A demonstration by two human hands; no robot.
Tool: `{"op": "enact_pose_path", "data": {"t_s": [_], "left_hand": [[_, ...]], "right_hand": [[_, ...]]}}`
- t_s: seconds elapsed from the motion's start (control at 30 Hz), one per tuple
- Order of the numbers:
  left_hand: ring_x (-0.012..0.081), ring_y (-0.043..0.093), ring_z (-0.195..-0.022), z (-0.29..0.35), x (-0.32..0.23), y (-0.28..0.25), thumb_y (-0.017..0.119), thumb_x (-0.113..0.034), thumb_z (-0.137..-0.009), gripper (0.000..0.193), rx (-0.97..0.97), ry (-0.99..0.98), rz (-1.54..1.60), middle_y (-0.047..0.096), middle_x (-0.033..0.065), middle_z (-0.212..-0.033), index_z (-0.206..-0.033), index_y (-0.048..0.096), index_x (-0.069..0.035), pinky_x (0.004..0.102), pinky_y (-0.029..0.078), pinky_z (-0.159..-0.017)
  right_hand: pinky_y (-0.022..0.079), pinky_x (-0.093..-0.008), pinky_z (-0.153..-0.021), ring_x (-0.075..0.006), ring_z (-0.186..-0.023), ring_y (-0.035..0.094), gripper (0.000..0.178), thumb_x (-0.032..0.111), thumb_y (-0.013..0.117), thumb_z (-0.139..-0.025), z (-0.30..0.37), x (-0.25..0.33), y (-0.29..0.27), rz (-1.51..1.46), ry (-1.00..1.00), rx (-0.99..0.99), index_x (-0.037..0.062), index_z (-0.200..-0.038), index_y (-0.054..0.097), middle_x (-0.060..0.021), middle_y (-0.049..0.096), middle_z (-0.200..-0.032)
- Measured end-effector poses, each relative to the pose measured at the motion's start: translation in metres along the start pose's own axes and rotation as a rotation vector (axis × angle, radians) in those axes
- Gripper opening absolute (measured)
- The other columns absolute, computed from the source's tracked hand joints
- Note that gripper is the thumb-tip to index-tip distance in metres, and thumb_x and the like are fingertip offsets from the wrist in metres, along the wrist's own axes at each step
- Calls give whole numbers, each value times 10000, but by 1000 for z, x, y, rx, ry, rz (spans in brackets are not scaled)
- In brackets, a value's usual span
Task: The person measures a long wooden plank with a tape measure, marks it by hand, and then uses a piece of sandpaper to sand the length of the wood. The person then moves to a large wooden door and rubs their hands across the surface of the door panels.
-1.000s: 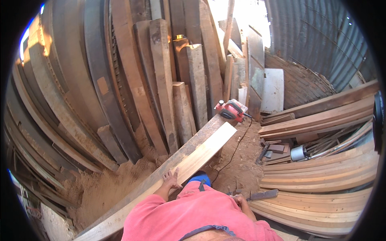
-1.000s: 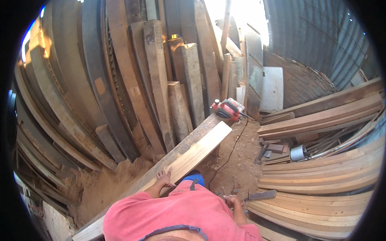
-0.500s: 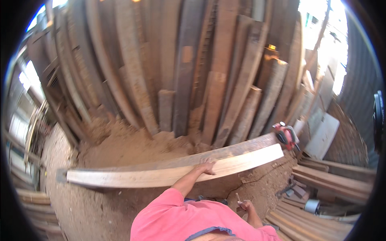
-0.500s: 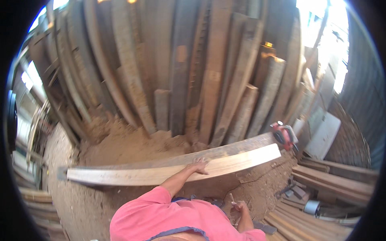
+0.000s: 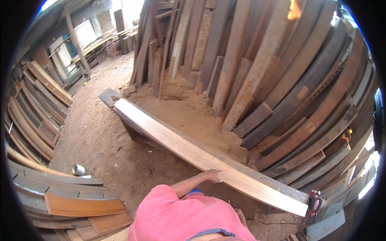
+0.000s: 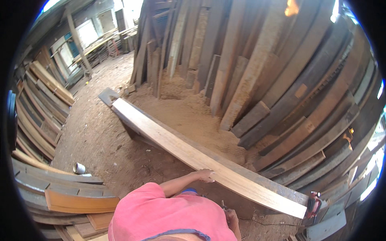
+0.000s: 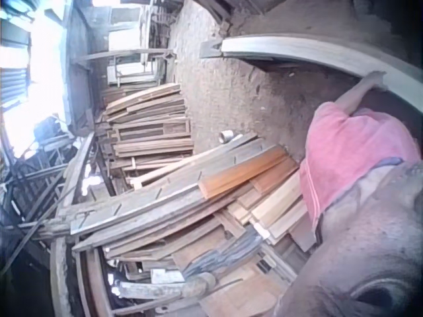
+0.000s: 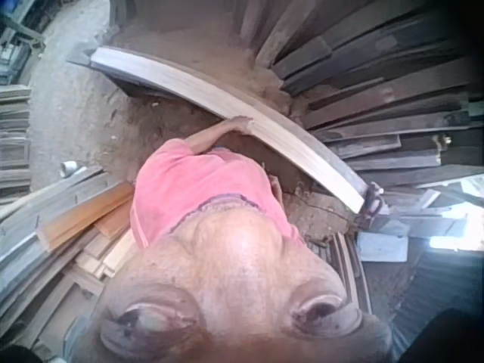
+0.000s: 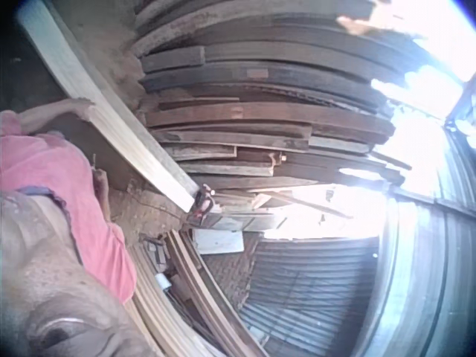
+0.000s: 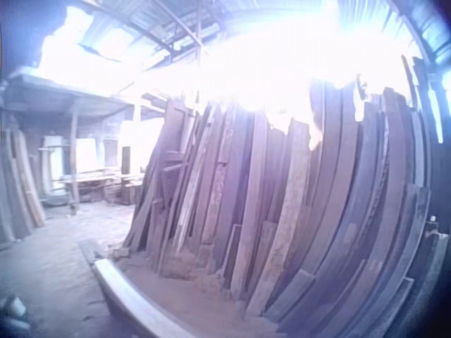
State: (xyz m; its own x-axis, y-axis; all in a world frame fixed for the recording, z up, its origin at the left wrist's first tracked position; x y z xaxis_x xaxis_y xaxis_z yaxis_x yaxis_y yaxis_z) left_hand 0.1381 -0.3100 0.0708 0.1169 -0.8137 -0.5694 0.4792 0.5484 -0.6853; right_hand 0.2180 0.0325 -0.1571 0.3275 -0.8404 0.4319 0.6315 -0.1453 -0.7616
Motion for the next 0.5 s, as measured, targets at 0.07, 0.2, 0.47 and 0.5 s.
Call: {"op": "enact_pose_path", "data": {"t_s": [0.07,0.2,0.47,0.5], "left_hand": [[397,537,-1318,15,34,2,676,-477,-845,767,-7,57,58,576,223,-1409,-1462,503,-56,496,433,-1104],[398,558,-1295,103,145,42,673,-478,-854,761,-61,-136,125,604,228,-1374,-1449,510,-33,480,452,-1086],[306,616,-1259,169,131,2,708,-303,-898,678,-403,-70,710,619,212,-1386,-1471,488,-15,416,485,-1066],[289,615,-1257,173,118,-17,702,-271,-915,679,-483,-53,769,624,210,-1377,-1487,457,1,406,477,-1070]], "right_hand": [[547,-432,-730,-308,-830,735,502,469,646,-932,-15,34,0,217,-284,-20,-24,-914,740,-184,751,-881],[515,-339,-700,-145,-801,631,292,332,714,-923,-20,181,-82,-304,131,332,50,-976,769,-50,726,-883],[503,-302,-732,-118,-771,588,261,301,679,-963,-101,329,-168,-430,-265,413,41,-941,697,-13,662,-829],[499,-304,-762,-120,-799,586,309,344,686,-962,-106,352,-171,-451,-309,503,37,-980,701,-14,659,-857]]}}
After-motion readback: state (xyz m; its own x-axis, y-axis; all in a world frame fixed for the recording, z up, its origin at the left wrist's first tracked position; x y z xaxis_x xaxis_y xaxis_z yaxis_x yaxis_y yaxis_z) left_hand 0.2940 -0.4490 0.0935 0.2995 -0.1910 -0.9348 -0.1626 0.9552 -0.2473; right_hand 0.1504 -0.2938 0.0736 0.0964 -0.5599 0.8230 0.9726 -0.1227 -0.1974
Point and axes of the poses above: each hand's wrist, its own z-axis away from the middle knuckle, its own y-axis out of the palm, x = y × z, the point moved 9 cm from there along -z, towards the middle knuckle
